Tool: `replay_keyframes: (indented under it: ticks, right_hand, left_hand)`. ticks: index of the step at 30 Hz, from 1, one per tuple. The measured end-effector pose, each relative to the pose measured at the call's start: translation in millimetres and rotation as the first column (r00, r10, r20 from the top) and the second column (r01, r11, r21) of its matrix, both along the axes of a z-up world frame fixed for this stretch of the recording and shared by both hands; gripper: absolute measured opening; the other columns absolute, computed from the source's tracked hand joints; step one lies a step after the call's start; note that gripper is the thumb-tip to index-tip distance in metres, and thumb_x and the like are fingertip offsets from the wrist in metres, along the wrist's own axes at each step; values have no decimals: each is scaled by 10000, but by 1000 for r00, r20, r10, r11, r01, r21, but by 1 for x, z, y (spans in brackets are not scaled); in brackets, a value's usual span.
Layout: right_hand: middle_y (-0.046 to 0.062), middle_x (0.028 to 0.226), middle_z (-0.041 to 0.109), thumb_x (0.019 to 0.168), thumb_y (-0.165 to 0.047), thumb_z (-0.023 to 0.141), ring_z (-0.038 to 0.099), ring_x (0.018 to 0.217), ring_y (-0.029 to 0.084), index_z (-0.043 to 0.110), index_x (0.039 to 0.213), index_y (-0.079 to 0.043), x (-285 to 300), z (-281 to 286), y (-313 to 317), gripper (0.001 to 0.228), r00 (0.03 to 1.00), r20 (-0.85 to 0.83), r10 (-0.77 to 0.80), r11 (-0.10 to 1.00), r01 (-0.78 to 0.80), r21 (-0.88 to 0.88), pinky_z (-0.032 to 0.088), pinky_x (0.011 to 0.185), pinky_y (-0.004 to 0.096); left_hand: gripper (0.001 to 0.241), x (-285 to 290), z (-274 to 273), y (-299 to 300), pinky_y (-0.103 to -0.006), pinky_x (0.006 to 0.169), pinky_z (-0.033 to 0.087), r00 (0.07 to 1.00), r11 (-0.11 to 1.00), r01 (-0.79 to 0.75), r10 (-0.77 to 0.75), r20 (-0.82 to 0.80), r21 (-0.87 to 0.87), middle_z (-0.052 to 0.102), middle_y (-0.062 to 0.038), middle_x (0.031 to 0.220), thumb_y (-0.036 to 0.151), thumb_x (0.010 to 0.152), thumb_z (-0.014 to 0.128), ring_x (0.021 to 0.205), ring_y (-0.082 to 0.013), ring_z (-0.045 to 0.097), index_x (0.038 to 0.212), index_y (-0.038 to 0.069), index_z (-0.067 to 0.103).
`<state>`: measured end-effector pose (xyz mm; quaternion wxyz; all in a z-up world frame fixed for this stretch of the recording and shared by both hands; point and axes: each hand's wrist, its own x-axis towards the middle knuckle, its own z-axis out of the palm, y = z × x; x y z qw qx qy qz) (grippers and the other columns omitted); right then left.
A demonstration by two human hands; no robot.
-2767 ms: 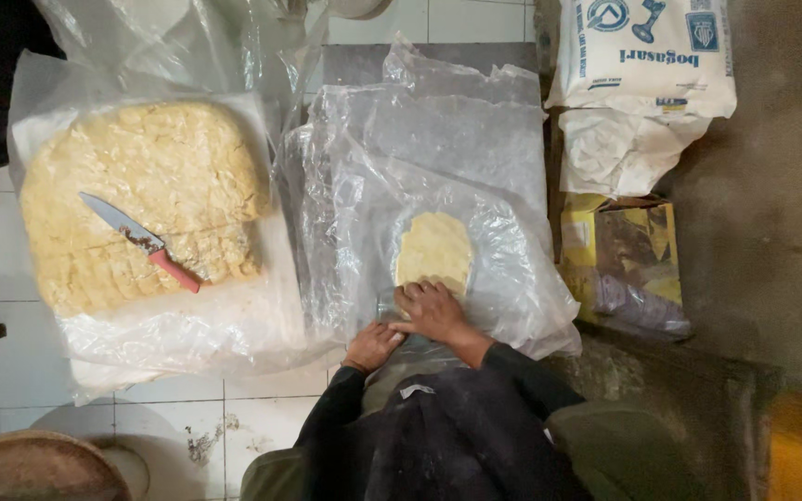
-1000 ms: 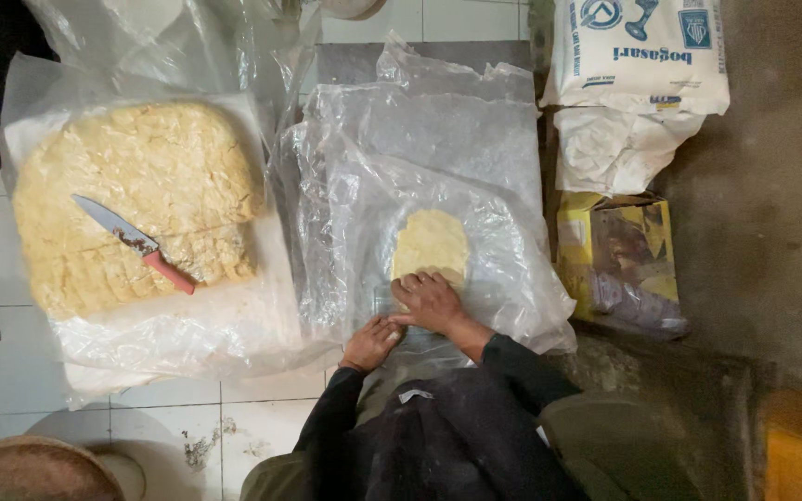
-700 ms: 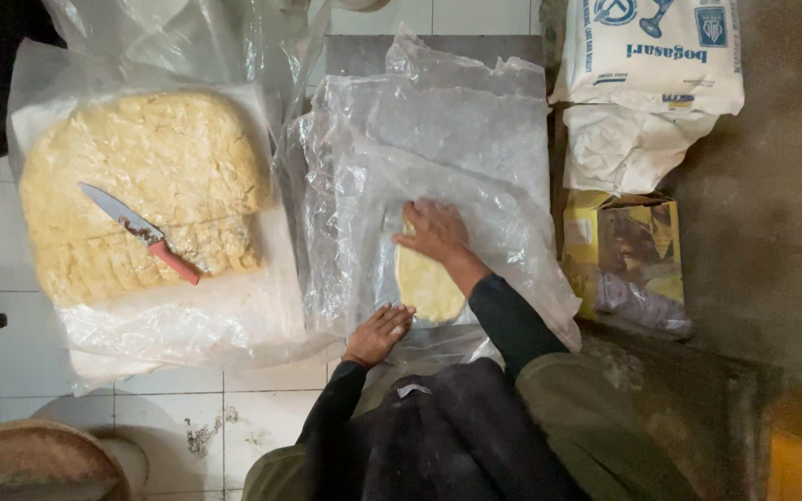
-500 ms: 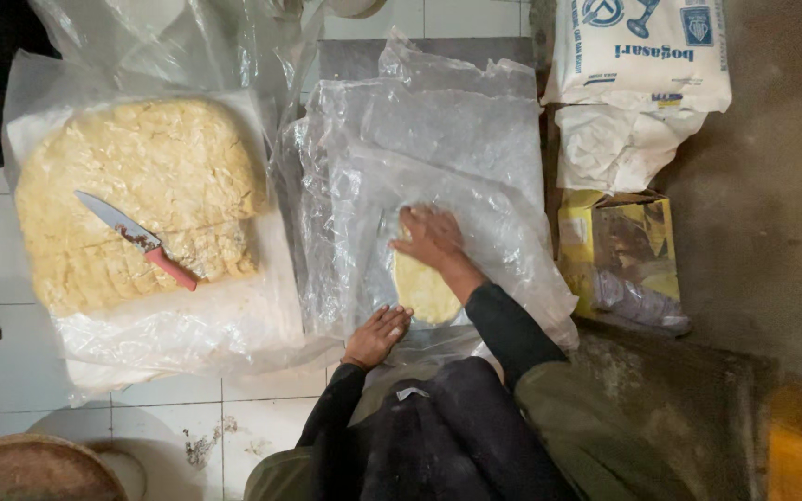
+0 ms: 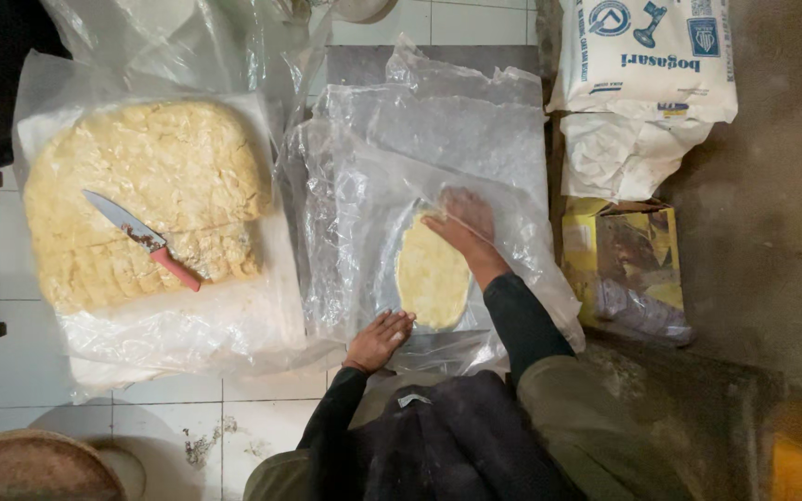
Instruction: The person uses a knife to cut small pieces of dough from a larger mass, then picks up the pieces and presses them by hand on a plastic-covered surface to flatten them.
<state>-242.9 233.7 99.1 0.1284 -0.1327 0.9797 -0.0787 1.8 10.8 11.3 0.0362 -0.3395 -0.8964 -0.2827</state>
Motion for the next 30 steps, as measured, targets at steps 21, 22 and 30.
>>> replay_keyframes:
  ticks: [21, 22, 30]
  right_hand:
    - [171, 1307, 650, 859, -677, 682, 641, 1192, 359, 603, 1370, -99, 18, -4, 9, 776, 983, -171, -69, 998, 65, -28, 495, 943, 543]
    - [174, 1286, 653, 829, -677, 695, 635, 1184, 385, 615, 1337, -103, 23, -2, 3, 771, 978, -207, -35, 999, 26, -47, 488, 934, 564]
    - [210, 1203, 645, 820, -668, 695, 641, 1087, 391, 606, 1308, -60, 167, 33, -18, 785, 1000, 20, 22, 997, -20, -72, 537, 856, 499]
  left_hand:
    - [331, 0, -3, -2, -453, 1199, 374, 1000, 1000, 19, -20, 5, 23, 552, -64, 1527, 130, 980, 501, 1417, -258, 501, 1273, 60, 639]
    - [331, -2, -4, -3, -455, 1198, 375, 1000, 999, 17, -17, 3, 35, 554, -62, 1525, 133, 974, 506, 1416, -259, 503, 1267, 64, 643]
    - [293, 2, -16, 0, -461, 1212, 377, 1000, 1000, 7, -7, 10, 0, 556, -66, 1478, 135, 1012, 512, 1394, -262, 528, 1254, 78, 667]
